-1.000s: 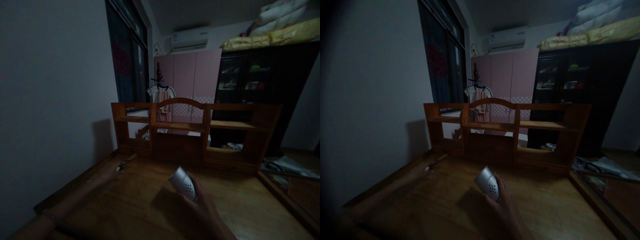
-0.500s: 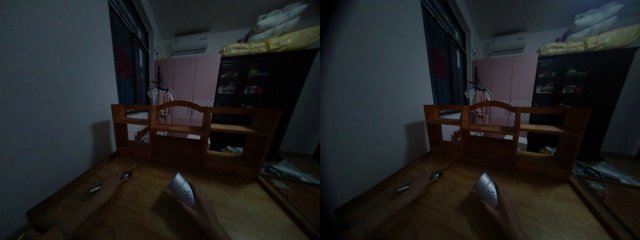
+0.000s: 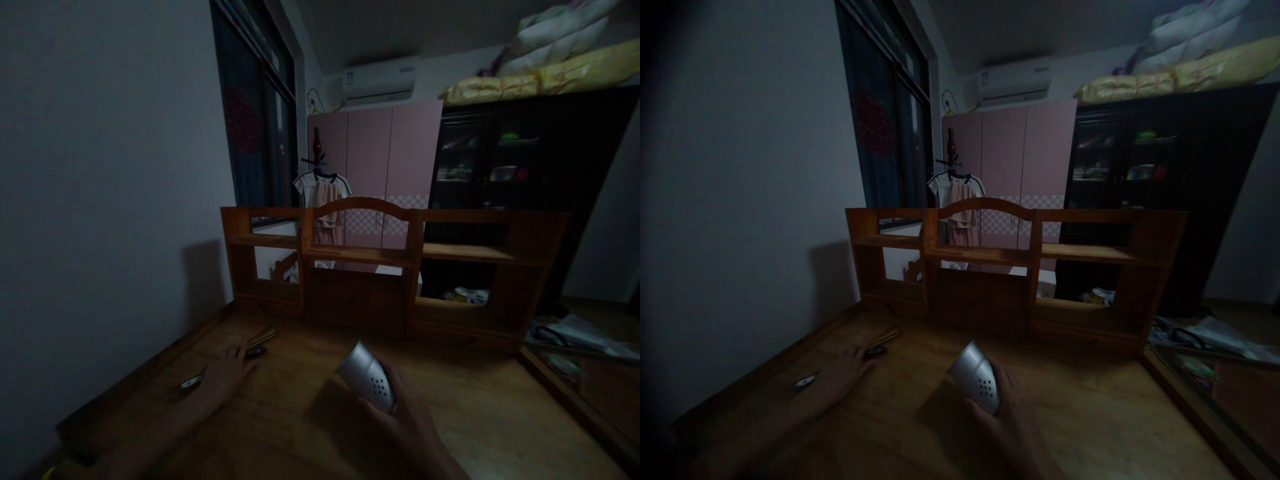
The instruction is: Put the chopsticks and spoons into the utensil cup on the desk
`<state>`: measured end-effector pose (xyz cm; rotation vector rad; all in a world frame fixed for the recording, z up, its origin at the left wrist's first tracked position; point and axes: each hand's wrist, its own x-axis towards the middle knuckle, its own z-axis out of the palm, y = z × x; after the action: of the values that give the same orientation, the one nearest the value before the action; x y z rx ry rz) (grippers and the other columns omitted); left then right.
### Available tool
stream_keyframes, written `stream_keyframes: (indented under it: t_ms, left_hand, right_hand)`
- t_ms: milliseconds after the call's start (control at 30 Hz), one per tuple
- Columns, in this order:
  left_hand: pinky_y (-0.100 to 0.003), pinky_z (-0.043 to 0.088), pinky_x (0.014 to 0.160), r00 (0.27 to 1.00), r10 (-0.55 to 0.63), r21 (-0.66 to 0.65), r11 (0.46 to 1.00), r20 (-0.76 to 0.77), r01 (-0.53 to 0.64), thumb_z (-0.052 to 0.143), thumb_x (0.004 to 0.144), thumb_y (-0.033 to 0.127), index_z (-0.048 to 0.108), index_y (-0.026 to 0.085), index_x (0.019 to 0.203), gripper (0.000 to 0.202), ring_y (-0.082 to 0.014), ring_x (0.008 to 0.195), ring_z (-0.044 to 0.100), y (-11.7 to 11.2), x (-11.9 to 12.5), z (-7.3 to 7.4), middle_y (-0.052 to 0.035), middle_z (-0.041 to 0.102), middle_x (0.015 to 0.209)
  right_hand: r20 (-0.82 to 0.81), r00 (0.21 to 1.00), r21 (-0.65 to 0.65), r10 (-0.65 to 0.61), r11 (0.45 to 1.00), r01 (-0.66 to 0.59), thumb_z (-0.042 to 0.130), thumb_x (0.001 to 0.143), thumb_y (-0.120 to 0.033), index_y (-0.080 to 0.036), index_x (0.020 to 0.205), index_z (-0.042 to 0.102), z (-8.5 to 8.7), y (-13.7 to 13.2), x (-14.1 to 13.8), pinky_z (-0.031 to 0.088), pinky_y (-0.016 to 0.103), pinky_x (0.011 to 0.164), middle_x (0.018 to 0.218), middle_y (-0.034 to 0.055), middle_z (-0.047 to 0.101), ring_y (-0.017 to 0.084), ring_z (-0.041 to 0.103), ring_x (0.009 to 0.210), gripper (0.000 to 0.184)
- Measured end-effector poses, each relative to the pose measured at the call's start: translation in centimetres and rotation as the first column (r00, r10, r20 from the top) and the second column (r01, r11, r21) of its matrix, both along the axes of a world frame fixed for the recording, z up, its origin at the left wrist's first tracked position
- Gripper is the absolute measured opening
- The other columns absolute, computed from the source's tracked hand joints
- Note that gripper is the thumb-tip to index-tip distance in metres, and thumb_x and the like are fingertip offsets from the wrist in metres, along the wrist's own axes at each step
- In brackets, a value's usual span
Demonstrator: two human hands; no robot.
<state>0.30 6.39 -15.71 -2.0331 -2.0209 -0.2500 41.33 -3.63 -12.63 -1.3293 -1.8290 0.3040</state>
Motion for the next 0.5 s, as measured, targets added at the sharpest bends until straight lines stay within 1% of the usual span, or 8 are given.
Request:
stream_keyframes:
  t_ms: [67, 133, 200, 233, 300, 333, 433, 500]
  left_hand:
    - [-0.048, 0.045, 0.085, 0.996, 0.039, 0.007, 0.999, -0.079, -0.039, 0.041, 0.092, 0.05, 0.047, 0.012, 0.137, 0.059, -0.0381, 0.105, 0.058, -0.1, 0.1, -0.4, -0.0237, 0.06, 0.121]
    - [-0.048, 0.045, 0.085, 0.991, 0.045, 0.008, 0.999, -0.123, -0.044, 0.038, 0.094, 0.045, 0.047, 0.012, 0.137, 0.055, -0.0374, 0.104, 0.059, -0.1, 0.2, -0.7, -0.0239, 0.06, 0.122]
    - [-0.046, 0.046, 0.087, 0.988, 0.023, -0.012, 1.0, -0.151, -0.025, 0.036, 0.095, 0.027, 0.047, 0.013, 0.138, 0.047, -0.0346, 0.104, 0.06, -0.2, 0.2, -0.8, -0.023, 0.06, 0.124]
    - [-0.045, 0.046, 0.087, 0.985, 0.007, -0.027, 1.0, -0.171, -0.012, 0.034, 0.093, 0.017, 0.047, 0.013, 0.138, 0.047, -0.033, 0.106, 0.06, -0.4, 0.2, -0.8, -0.0224, 0.059, 0.125]
    - [-0.042, 0.047, 0.086, 0.976, -0.017, -0.044, 0.999, -0.219, 0.008, 0.029, 0.086, 0.0, 0.046, 0.014, 0.139, 0.057, -0.0309, 0.11, 0.058, -0.7, 0.2, -0.7, -0.0214, 0.059, 0.127]
    - [-0.041, 0.048, 0.085, 0.971, -0.021, -0.043, 0.999, -0.238, 0.011, 0.027, 0.084, -0.004, 0.046, 0.014, 0.139, 0.061, -0.0305, 0.11, 0.058, -0.9, 0.1, -0.6, -0.0211, 0.059, 0.126]
    - [-0.04, 0.049, 0.082, 0.973, -0.022, -0.051, 0.999, -0.231, 0.01, 0.026, 0.083, -0.004, 0.053, 0.013, 0.132, 0.059, -0.0302, 0.108, 0.057, -1.4, -0.2, -0.2, -0.0202, 0.06, 0.122]
    - [-0.04, 0.047, 0.085, 0.985, -0.031, -0.068, 0.997, -0.168, 0.02, 0.028, 0.083, -0.003, 0.059, 0.013, 0.123, 0.053, -0.0295, 0.11, 0.056, -1.5, -0.6, 0.1, -0.019, 0.059, 0.122]
  right_hand:
    - [-0.013, 1.0, 0.0, 0.01, 1.0, -0.01, 0.068, 0.076, -0.044, -0.026, 0.134, 0.048, 0.1, -0.1, 0.0, 0.049, 0.041, 0.09, 0.125, 0.0093, 0.06, 0.031, 0.059, 0.109, 0.064]
    - [-0.023, 1.0, 0.006, 0.018, 1.0, -0.018, 0.067, 0.077, -0.043, -0.027, 0.134, 0.048, 0.2, -0.1, -0.1, 0.049, 0.041, 0.091, 0.126, 0.0089, 0.059, 0.031, 0.059, 0.111, 0.063]
    - [-0.025, 1.0, 0.004, 0.013, 1.0, -0.013, 0.067, 0.077, -0.042, -0.028, 0.134, 0.048, 0.1, -0.1, -0.1, 0.048, 0.041, 0.091, 0.126, 0.0081, 0.06, 0.03, 0.058, 0.111, 0.062]
    - [-0.025, 1.0, 0.002, 0.007, 1.0, -0.007, 0.067, 0.077, -0.042, -0.028, 0.134, 0.048, 0.0, -0.1, -0.1, 0.049, 0.041, 0.091, 0.126, 0.0078, 0.06, 0.03, 0.059, 0.11, 0.062]
    - [-0.028, 1.0, 0.001, -0.005, 1.0, 0.005, 0.068, 0.076, -0.043, -0.029, 0.133, 0.049, -0.3, -0.1, -0.1, 0.049, 0.042, 0.09, 0.125, 0.0077, 0.06, 0.03, 0.059, 0.109, 0.062]
    - [-0.029, 1.0, 0.003, -0.006, 1.0, 0.006, 0.068, 0.076, -0.044, -0.029, 0.133, 0.049, -0.4, -0.1, -0.1, 0.049, 0.043, 0.091, 0.125, 0.008, 0.06, 0.031, 0.059, 0.109, 0.062]
    - [-0.028, 1.0, 0.019, -0.001, 1.0, 0.001, 0.068, 0.076, -0.044, -0.029, 0.134, 0.049, -0.5, 0.0, -0.2, 0.048, 0.044, 0.09, 0.124, 0.0091, 0.06, 0.032, 0.059, 0.109, 0.063]
    - [-0.025, 1.0, 0.016, 0.004, 1.0, -0.004, 0.067, 0.076, -0.044, -0.029, 0.133, 0.049, -0.5, 0.1, -0.2, 0.049, 0.044, 0.09, 0.124, 0.009, 0.06, 0.032, 0.059, 0.108, 0.062]
